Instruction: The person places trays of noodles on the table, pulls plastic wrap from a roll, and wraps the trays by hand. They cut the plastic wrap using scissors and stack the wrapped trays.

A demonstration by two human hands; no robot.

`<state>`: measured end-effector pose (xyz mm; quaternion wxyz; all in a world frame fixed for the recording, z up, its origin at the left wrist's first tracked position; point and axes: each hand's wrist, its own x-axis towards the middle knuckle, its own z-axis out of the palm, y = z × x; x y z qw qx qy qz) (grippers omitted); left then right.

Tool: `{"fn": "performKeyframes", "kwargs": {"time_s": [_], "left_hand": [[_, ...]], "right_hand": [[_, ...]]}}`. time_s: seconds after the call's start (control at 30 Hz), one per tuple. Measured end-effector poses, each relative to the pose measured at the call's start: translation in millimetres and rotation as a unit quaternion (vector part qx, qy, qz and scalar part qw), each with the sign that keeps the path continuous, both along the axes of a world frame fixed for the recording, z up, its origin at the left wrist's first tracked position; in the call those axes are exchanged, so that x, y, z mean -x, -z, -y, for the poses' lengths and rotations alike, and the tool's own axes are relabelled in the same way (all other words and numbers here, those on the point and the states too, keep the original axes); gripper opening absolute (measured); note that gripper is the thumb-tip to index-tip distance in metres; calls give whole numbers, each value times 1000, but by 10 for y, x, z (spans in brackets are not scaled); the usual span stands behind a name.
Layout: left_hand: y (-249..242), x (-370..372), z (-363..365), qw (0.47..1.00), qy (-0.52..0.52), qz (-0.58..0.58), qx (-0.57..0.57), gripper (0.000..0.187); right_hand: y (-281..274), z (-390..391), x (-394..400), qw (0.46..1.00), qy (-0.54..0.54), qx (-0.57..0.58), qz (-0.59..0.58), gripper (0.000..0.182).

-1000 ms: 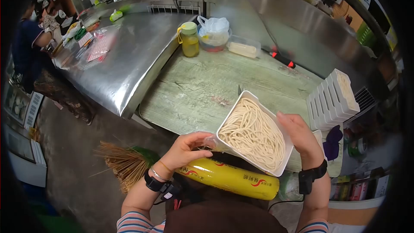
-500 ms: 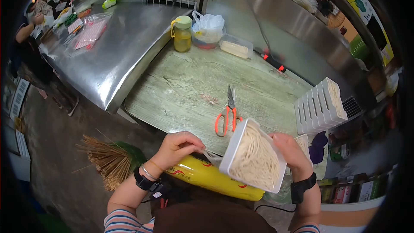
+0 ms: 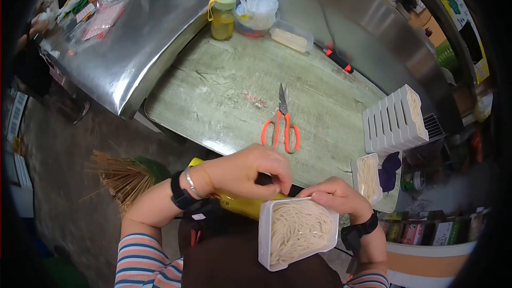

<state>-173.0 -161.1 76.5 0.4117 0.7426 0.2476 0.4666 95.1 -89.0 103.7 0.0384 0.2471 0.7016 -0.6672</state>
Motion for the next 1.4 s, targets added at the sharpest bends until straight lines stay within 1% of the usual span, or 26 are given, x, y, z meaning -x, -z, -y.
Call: {"fn": "performKeyframes", "kwargs": {"time_s": [0.03,0.1,0.17,0.2,0.27,0.3,0.33,0.4,0.43,0.47,0.5,0.53,0.57,0.6,0.63,0.7,0.77,0.83,0.87,0.9,0.93,1.0,1.13,1.27,1.33,1.4], "left_hand": [[22,-69,-14,998,44,14,36,7],[121,-277,-8,997,61,38,42,8],[169,-461,31,983,70,72,153,7],[169,-521,47,978,73,104,165,6],[123,-598,17,981,75,75,164,6],[105,-624,5,983,73,44,161,6],[98,-638,-6,983,79,42,160,6],[62,-719,-102,1000,-20,-13,2,9],[68,-759,-146,999,-29,-35,-4,11],[105,-765,-190,998,-31,-54,-16,13],[157,-772,-215,995,-85,-53,6,16],[219,-755,-236,986,-163,-28,6,18],[196,-682,-201,951,-206,49,224,17],[208,-519,-205,933,-233,91,258,14],[277,-405,-196,923,-283,111,236,13],[381,-142,-85,927,-314,36,202,12],[545,12,47,925,-317,26,207,9],[706,71,190,908,-360,-68,203,7],[745,76,234,908,-359,-67,205,7],[769,77,270,910,-359,-111,172,7],[773,65,285,910,-359,-155,140,8],[750,32,278,907,-367,-142,150,8],[768,7,261,900,-383,-112,177,5],[744,14,266,899,-378,-136,172,5],[710,-1,276,893,-377,-105,221,5],[722,0,272,894,-377,-99,223,6]], "right_hand": [[33,20,-6,1000,-2,-13,-9,30],[43,49,7,1000,-3,-25,-17,29],[-7,68,14,998,-20,-65,-5,27],[10,52,-4,998,-17,-65,-4,27],[130,17,-63,989,-85,-114,25,24],[242,22,-91,990,-80,-114,25,24],[383,47,-104,992,-56,-115,-19,24],[403,138,-24,987,8,-131,-95,24],[341,203,66,980,51,-146,-123,24],[399,200,88,972,40,-180,-143,25],[443,167,32,963,30,-217,-160,27],[329,159,-63,958,62,-239,-149,27],[188,150,-137,981,83,-155,-77,28],[96,139,-222,993,99,-63,-12,29],[86,140,-373,991,117,-70,-12,29],[137,127,-784,944,301,-133,31,29],[161,71,-1195,896,426,-121,1,29],[350,-69,-1689,838,537,-93,7,30],[416,-150,-1920,823,561,-90,8,31],[461,-223,-2104,807,584,-87,9,32],[490,-270,-2231,808,583,-87,11,32],[530,-358,-2372,765,638,-86,2,35],[650,-444,-2468,764,642,-69,-3,36],[813,-468,-2495,770,634,-68,-7,35],[832,-458,-2477,767,638,-72,-6,35],[810,-452,-2451,766,639,-76,2,36]]}}
